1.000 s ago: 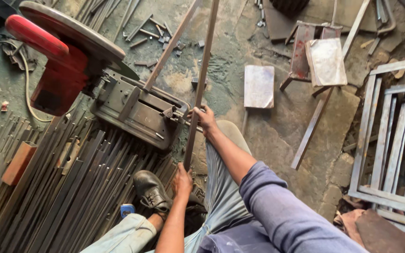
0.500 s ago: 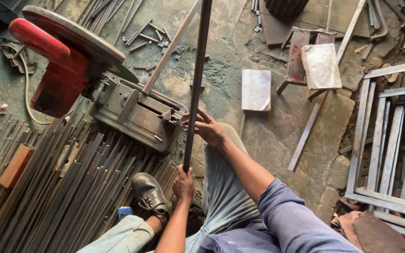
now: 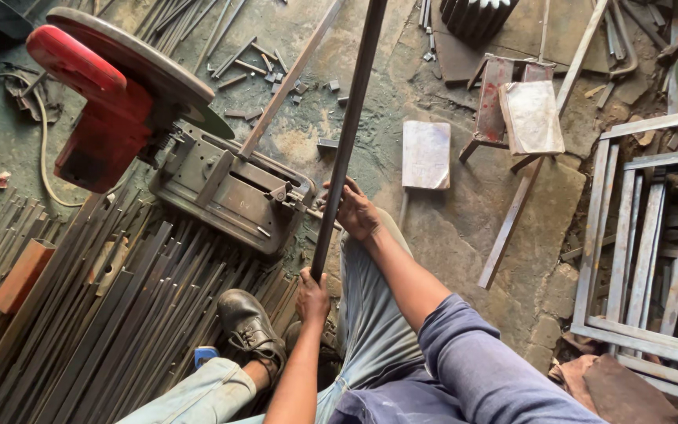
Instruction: The person measures a metal rod with a tape measure, marks it with a blue pen, and cuts it using a power saw.
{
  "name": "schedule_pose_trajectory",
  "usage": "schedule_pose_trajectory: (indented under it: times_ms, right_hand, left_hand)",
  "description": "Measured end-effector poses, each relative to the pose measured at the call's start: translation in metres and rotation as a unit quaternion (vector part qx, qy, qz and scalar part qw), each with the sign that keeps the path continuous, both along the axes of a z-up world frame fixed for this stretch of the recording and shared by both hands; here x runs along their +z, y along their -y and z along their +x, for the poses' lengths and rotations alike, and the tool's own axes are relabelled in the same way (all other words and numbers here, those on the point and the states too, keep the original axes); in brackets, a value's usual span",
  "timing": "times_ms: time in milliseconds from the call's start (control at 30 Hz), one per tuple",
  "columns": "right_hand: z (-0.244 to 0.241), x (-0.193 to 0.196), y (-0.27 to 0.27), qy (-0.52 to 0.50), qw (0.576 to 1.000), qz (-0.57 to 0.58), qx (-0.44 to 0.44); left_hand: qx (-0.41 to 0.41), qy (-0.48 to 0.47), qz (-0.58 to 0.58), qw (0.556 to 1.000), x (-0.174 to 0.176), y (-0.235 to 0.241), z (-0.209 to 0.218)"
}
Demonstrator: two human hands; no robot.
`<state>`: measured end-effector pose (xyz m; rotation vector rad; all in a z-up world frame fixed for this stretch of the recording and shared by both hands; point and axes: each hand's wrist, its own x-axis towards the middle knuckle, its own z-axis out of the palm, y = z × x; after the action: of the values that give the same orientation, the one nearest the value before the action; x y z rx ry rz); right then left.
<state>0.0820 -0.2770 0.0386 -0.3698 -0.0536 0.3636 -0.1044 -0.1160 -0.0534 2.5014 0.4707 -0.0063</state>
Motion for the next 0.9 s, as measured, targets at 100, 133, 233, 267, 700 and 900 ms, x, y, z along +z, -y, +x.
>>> schedule_pose_trajectory:
  times_ms: [100, 133, 233, 267, 700, 900]
  right_hand:
    - [-0.002, 0.001, 0.001, -0.018, 1.0, 0.001, -0.019]
    - [-0.003, 0.002, 0.002, -0.023, 0.999, -0.007, -0.026]
    - [-0.006, 0.004, 0.004, 0.01, 1.0, 0.01, -0.021]
    - [-0.007, 0.006, 0.007, 0.029, 0.999, 0.023, -0.016]
    - [-0.039, 0.061, 0.036, 0.101, 0.99, -0.023, 0.094]
    - [-0.048, 0.038, 0.026, 0.013, 0.998, -0.043, 0.048]
  left_hand:
    - [0.003, 0.03, -0.027, 0.999, 0.002, 0.002, 0.004]
    - [0.007, 0.021, -0.038, 0.999, 0.006, 0.002, 0.006]
    - [0.0, 0.018, -0.088, 0.996, 0.023, 0.005, 0.006]
    - [-0.011, 0.021, -0.101, 0.995, 0.029, 0.004, 0.006]
    - [-0.068, -0.001, -0.155, 0.986, 0.012, -0.002, 0.009]
    - [-0.091, 0.017, -0.066, 0.994, -0.003, -0.014, -0.01]
